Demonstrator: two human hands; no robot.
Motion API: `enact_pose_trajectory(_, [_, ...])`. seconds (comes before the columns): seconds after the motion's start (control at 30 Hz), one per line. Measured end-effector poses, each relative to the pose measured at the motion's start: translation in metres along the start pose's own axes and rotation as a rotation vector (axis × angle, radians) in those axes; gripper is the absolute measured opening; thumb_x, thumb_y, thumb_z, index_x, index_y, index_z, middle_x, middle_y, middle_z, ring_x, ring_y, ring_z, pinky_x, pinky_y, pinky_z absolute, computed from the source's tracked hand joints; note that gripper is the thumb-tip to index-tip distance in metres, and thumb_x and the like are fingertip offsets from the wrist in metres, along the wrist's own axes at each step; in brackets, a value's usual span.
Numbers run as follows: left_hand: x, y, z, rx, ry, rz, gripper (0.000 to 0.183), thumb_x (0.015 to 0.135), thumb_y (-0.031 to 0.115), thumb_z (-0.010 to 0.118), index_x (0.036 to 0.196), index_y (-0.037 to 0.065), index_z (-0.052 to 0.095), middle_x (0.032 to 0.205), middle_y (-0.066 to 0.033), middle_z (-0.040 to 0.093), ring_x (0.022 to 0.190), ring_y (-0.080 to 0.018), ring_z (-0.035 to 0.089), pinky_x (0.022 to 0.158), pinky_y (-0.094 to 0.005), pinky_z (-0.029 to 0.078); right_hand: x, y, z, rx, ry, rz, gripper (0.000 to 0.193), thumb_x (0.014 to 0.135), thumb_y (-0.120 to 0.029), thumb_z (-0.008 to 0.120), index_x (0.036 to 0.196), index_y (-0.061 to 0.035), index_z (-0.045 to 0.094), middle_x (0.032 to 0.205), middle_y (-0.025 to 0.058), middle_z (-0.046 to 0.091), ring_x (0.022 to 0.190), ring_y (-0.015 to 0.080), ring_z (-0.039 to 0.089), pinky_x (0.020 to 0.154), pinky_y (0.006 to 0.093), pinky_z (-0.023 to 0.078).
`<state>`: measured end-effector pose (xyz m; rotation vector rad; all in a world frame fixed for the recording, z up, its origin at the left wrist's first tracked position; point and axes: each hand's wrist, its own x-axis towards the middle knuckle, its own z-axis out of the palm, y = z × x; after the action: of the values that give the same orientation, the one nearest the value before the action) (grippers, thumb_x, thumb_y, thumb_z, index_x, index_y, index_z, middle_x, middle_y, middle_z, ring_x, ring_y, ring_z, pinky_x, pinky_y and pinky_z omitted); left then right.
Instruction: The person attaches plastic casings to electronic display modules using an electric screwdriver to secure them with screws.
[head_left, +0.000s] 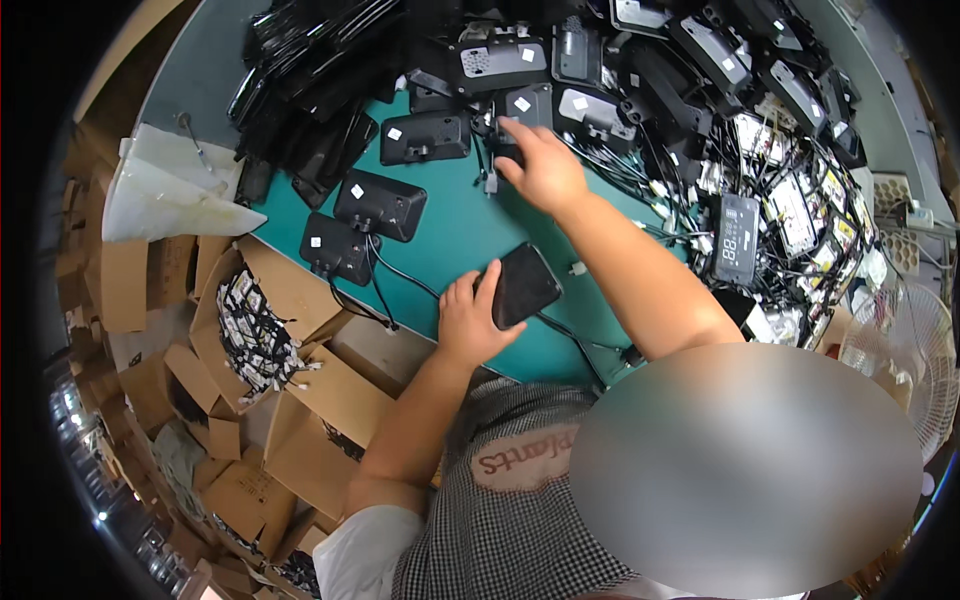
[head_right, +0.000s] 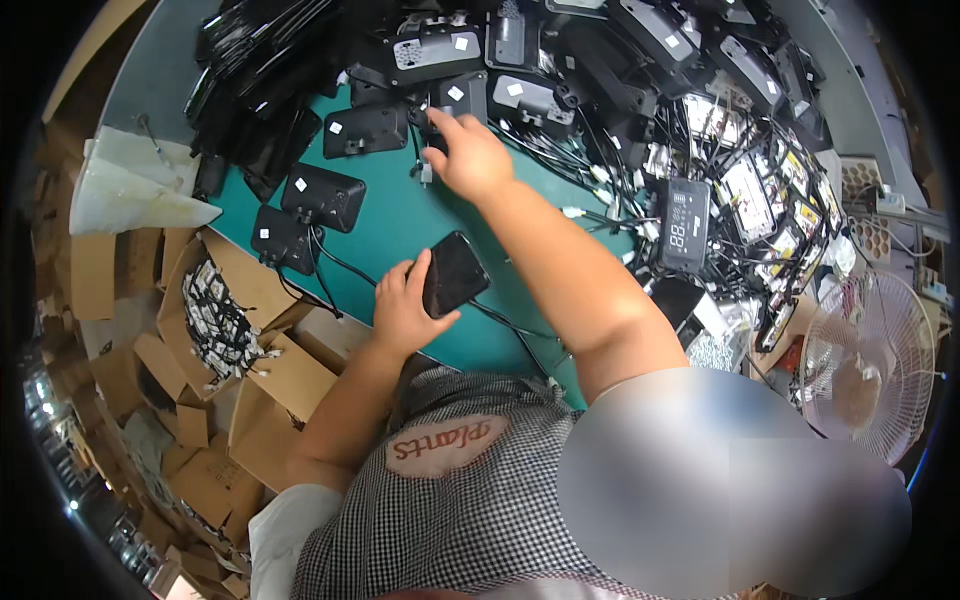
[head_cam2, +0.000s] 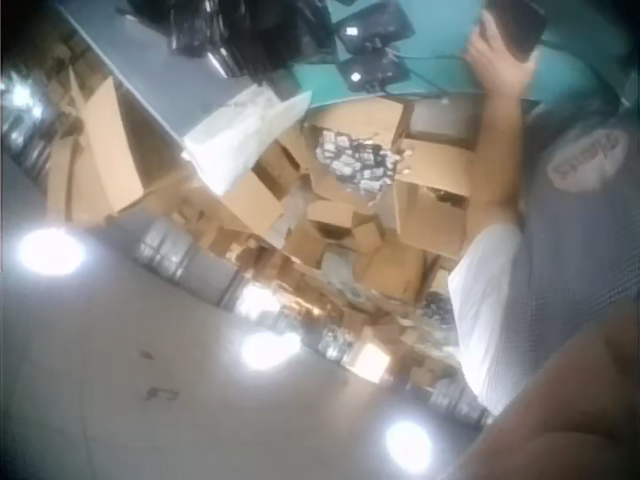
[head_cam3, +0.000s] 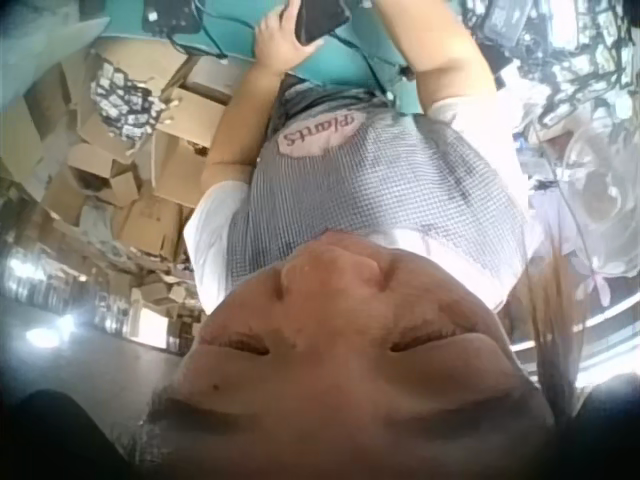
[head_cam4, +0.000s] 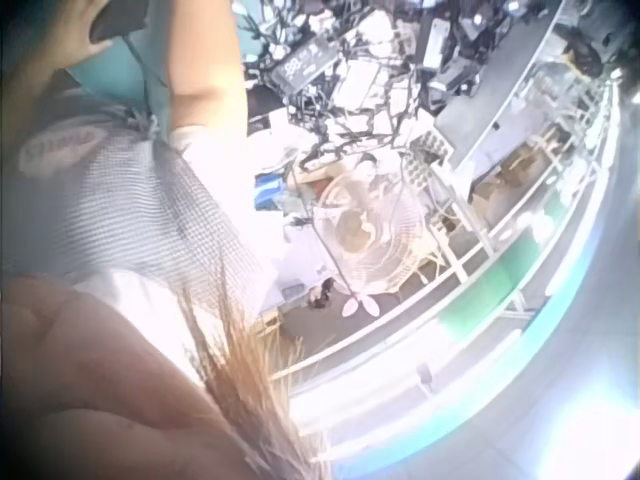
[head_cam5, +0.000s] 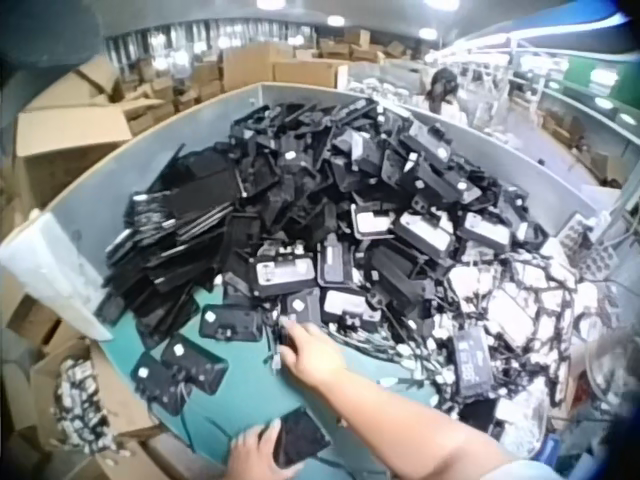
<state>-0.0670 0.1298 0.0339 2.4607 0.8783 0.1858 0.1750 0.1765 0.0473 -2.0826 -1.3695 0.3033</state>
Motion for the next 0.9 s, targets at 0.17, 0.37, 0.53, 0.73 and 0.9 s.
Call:
enact_pose_trajectory(0.17, [0.004,0.006,-0.011,-0.027,-0.037,0.006,0.099,0.055,0.037,0.084,0.139,0.013,0.038,0.118,-0.0174,0.045,0.107,-0.0362,0.047,0.093,-0.0480,0.038,0.045,0.002,0.009,-0.272,-0.291,0.066,0.046,0.082,-0.031,0.063,0.124,-0.0196,0.050,0.098,0.0143,0.060,0.090,0.0341,0.062,0.075,0.0444,0.051])
enact_pose_trajectory(0.37, [-0.003,0.009,-0.021,-0.109,0.047,0.076,0.099,0.053,0.033,0.085,0.137,0.010,0.039,0.117,-0.0164,0.046,0.106,-0.0354,0.048,0.091,-0.0468,0.040,-0.025,0.011,-0.028,0.152,0.035,-0.009,0.021,0.083,-0.016,0.060,0.101,-0.0090,0.052,0.091,0.0129,0.060,0.072,0.0298,0.063,0.065,0.0366,0.052])
enact_pose_trajectory(0.53, [-0.008,0.015,-0.024,-0.260,0.230,0.242,0.101,0.053,0.033,0.086,0.135,0.003,0.035,0.120,-0.0182,0.047,0.105,-0.0366,0.050,0.089,-0.0473,0.041,-0.133,0.022,-0.008,1.269,-0.134,0.572,0.015,0.091,-0.001,0.055,0.101,-0.0051,0.043,0.086,0.0035,0.056,0.071,0.0135,0.062,0.058,0.0243,0.050])
enact_pose_trajectory(0.73, [-0.001,0.027,-0.033,-0.341,0.060,0.100,0.106,0.054,0.028,0.086,0.140,0.002,0.029,0.121,-0.0198,0.047,0.109,-0.0378,0.048,0.093,-0.0461,0.040,-0.174,0.021,-0.004,0.135,-0.098,0.311,0.029,0.078,-0.018,0.072,0.103,-0.0085,0.061,0.095,0.0109,0.058,0.080,0.0241,0.061,0.073,0.0330,0.050])
enact_pose_trajectory(0.9, [0.017,0.030,-0.036,-0.632,-0.126,-0.072,0.098,0.065,0.018,0.079,0.144,0.000,0.024,0.135,-0.0197,0.041,0.127,-0.0294,0.041,0.104,-0.0391,0.036,-0.171,-0.008,-0.034,1.269,-0.303,0.428,0.052,0.090,-0.019,0.063,0.134,-0.0012,0.041,0.098,0.0087,0.060,0.079,0.0158,0.061,0.071,0.0303,0.050])
